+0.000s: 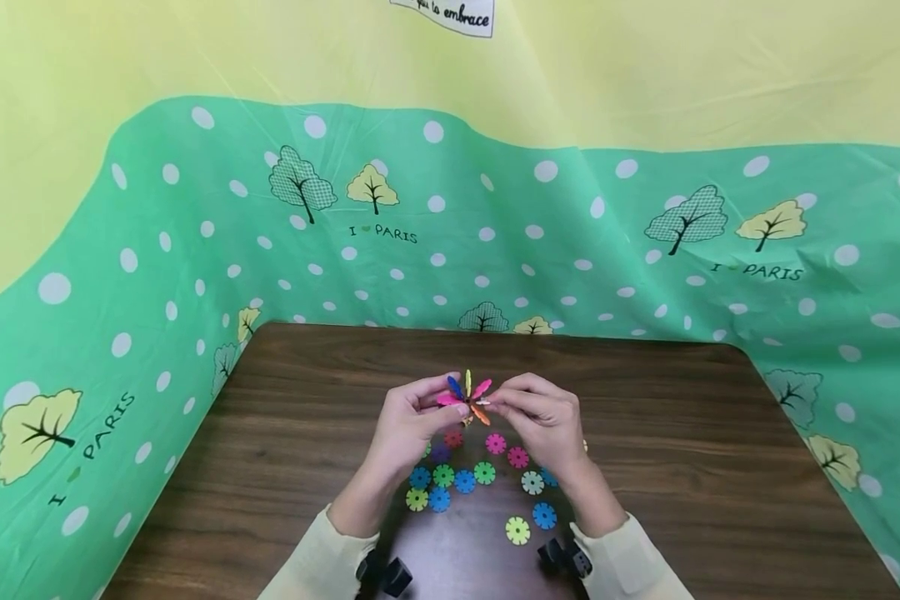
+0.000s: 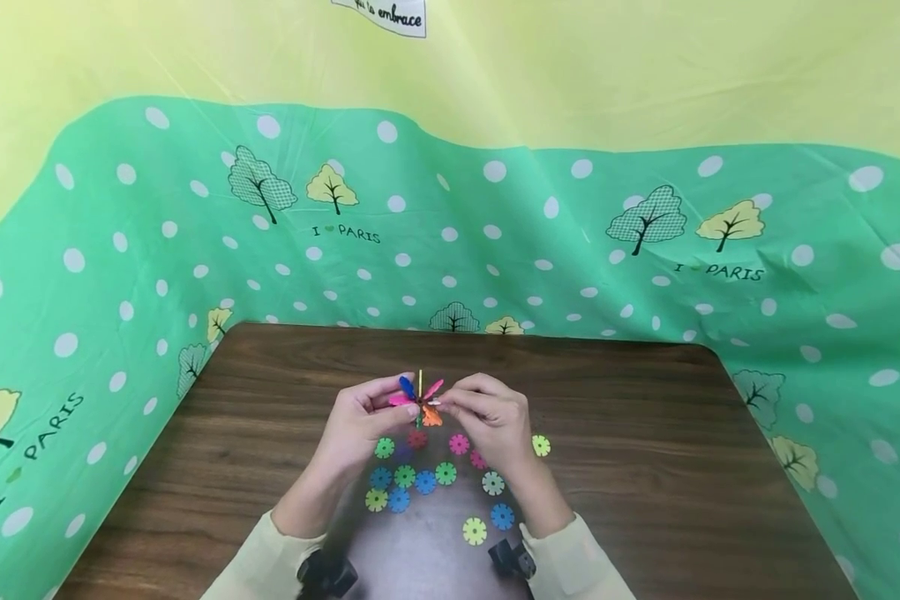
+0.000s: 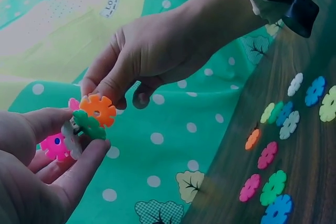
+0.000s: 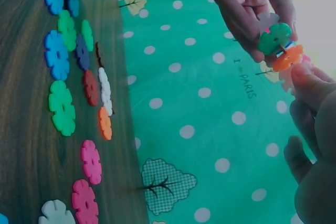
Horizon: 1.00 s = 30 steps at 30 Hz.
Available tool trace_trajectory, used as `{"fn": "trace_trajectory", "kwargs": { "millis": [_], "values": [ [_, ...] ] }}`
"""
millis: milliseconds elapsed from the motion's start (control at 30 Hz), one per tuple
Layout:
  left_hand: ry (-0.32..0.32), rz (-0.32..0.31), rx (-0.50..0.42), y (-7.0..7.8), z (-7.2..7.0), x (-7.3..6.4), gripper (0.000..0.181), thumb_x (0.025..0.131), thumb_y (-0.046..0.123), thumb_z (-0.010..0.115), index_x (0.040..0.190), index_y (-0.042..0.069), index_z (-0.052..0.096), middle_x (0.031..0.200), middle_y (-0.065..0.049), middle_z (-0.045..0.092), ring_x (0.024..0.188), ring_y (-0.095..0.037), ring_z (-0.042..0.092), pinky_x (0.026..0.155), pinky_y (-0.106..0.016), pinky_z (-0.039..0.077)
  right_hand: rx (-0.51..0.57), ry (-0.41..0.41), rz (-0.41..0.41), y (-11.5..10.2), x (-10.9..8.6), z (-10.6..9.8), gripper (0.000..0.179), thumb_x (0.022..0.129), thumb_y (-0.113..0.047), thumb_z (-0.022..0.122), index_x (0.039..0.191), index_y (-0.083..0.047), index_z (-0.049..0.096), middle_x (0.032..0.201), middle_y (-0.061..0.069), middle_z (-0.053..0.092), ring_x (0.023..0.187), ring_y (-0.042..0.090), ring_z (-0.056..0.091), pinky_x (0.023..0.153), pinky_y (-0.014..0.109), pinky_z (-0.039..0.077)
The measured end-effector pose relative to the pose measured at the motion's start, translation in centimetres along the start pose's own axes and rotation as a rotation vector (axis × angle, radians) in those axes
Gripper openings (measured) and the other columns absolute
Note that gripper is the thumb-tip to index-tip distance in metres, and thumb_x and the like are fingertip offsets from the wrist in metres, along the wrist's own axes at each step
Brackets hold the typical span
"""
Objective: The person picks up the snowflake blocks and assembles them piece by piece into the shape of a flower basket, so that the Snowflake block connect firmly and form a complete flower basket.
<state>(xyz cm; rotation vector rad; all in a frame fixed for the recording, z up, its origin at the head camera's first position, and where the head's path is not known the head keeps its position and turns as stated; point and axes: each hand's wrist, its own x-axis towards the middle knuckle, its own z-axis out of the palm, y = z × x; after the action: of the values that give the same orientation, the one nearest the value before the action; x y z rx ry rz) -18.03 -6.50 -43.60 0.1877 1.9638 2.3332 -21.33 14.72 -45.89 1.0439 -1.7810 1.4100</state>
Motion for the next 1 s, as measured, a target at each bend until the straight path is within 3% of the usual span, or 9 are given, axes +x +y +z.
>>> {"fn": "trace_trajectory", "kwargs": {
  "millis": [267, 400, 600, 767, 867, 1000],
  "values": [
    [0.017, 0.010, 0.015, -0.5, 0.1, 0.1, 0.046, 0.087, -0.003, 0.078, 0.131, -0.002, 0.067, 0.113, -0.024, 0.074, 0.089, -0.015, 0.075, 0.079, -0.031, 0.062, -0.131, -0.005, -0.107, -0.1, 0.0, 0.4, 0.025, 0.071, 0.012, 0.084, 0.090, -0.004, 0.081, 0.088, 0.007, 0.075, 0.077, 0.020, 0.069, 0.071, 0.018, 0.056],
    [-0.007, 0.053, 0.045, -0.5, -0.1, 0.3, 0.046, 0.088, -0.002, 0.077, 0.132, 0.001, 0.066, 0.117, -0.022, 0.073, 0.093, -0.014, 0.074, 0.079, -0.027, 0.062, -0.102, -0.032, -0.062, -0.2, 0.2, 0.3, 0.032, 0.069, 0.016, 0.084, 0.092, -0.006, 0.081, 0.090, 0.007, 0.074, 0.080, 0.019, 0.070, 0.074, 0.017, 0.057],
    [-0.108, 0.119, 0.108, 0.0, -0.4, 0.2, 0.044, 0.091, 0.007, 0.077, 0.134, 0.006, 0.064, 0.116, -0.018, 0.071, 0.095, -0.016, 0.073, 0.079, -0.028, 0.062, -0.002, -0.033, 0.000, -0.7, 0.4, -0.4, 0.038, 0.065, 0.023, 0.083, 0.092, -0.004, 0.080, 0.091, 0.010, 0.072, 0.083, 0.020, 0.071, 0.080, 0.018, 0.058],
    [-0.121, 0.153, 0.178, 0.4, -1.1, 0.0, 0.041, 0.091, 0.009, 0.077, 0.130, 0.008, 0.065, 0.110, -0.014, 0.071, 0.089, -0.016, 0.070, 0.072, -0.025, 0.059, -0.009, -0.050, 0.005, -0.8, 0.5, -0.1, 0.038, 0.061, 0.026, 0.082, 0.087, -0.001, 0.079, 0.088, 0.011, 0.070, 0.081, 0.021, 0.069, 0.078, 0.016, 0.057],
    [-0.095, 0.150, 0.172, 0.6, -1.3, 0.0, 0.041, 0.090, 0.007, 0.077, 0.128, 0.005, 0.064, 0.105, -0.012, 0.071, 0.085, -0.016, 0.068, 0.070, -0.024, 0.058, -0.015, -0.084, 0.088, -0.6, 0.3, -0.2, 0.036, 0.064, 0.022, 0.084, 0.091, -0.001, 0.078, 0.091, 0.012, 0.070, 0.080, 0.021, 0.068, 0.072, 0.019, 0.058],
    [-0.049, 0.133, 0.140, 0.6, -1.4, 0.3, 0.041, 0.088, 0.004, 0.077, 0.126, 0.002, 0.063, 0.098, -0.007, 0.067, 0.079, -0.013, 0.065, 0.067, -0.022, 0.055, -0.046, -0.135, 0.294, -0.2, -0.2, -0.9, 0.028, 0.079, 0.007, 0.084, 0.101, -0.010, 0.078, 0.097, 0.005, 0.072, 0.076, 0.015, 0.065, 0.062, 0.024, 0.056]
  ]
}}
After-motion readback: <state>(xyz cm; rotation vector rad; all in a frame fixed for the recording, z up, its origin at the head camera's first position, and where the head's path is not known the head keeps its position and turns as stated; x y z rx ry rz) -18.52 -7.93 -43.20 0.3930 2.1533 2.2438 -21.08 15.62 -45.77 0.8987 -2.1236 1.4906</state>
